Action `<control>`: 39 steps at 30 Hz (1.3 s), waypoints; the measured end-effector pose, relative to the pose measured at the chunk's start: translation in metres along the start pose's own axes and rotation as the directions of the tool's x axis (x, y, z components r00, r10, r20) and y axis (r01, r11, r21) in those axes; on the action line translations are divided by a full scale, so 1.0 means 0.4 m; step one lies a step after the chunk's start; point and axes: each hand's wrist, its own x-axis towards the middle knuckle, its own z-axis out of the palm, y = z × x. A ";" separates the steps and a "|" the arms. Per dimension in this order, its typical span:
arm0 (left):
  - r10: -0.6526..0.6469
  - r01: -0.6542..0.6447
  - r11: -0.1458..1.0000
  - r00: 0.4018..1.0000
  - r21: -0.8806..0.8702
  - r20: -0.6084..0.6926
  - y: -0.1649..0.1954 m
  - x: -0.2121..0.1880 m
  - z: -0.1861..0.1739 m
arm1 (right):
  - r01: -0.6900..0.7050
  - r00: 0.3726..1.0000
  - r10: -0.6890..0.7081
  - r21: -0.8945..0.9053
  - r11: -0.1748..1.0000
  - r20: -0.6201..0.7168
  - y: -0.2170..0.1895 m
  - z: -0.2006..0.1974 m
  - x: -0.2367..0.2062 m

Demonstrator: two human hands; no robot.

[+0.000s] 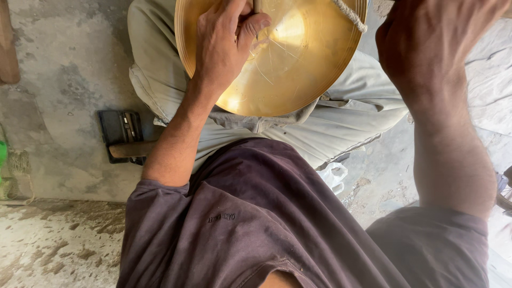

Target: The person sits on the floor with a large brass disc on their lap and engraves a decorative pattern into its surface. They hold a small punch against the metal and strike it with a wooden mallet, repositioning the punch repeatedly to work the design across the disc.

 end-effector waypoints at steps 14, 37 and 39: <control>0.049 -0.043 0.997 0.993 -0.057 0.105 0.009 0.013 -0.020 | -0.079 0.996 0.071 0.167 0.983 0.054 -0.008 -0.001 -0.033; 0.047 -0.046 0.999 0.970 -0.011 0.238 -0.018 0.016 -0.013 | -0.101 0.984 0.166 0.568 0.817 -0.062 -0.053 -0.013 -0.032; 0.052 -0.050 0.999 0.968 -0.013 0.247 -0.020 0.017 -0.013 | -0.169 0.981 0.192 0.488 0.856 0.003 -0.058 -0.022 -0.033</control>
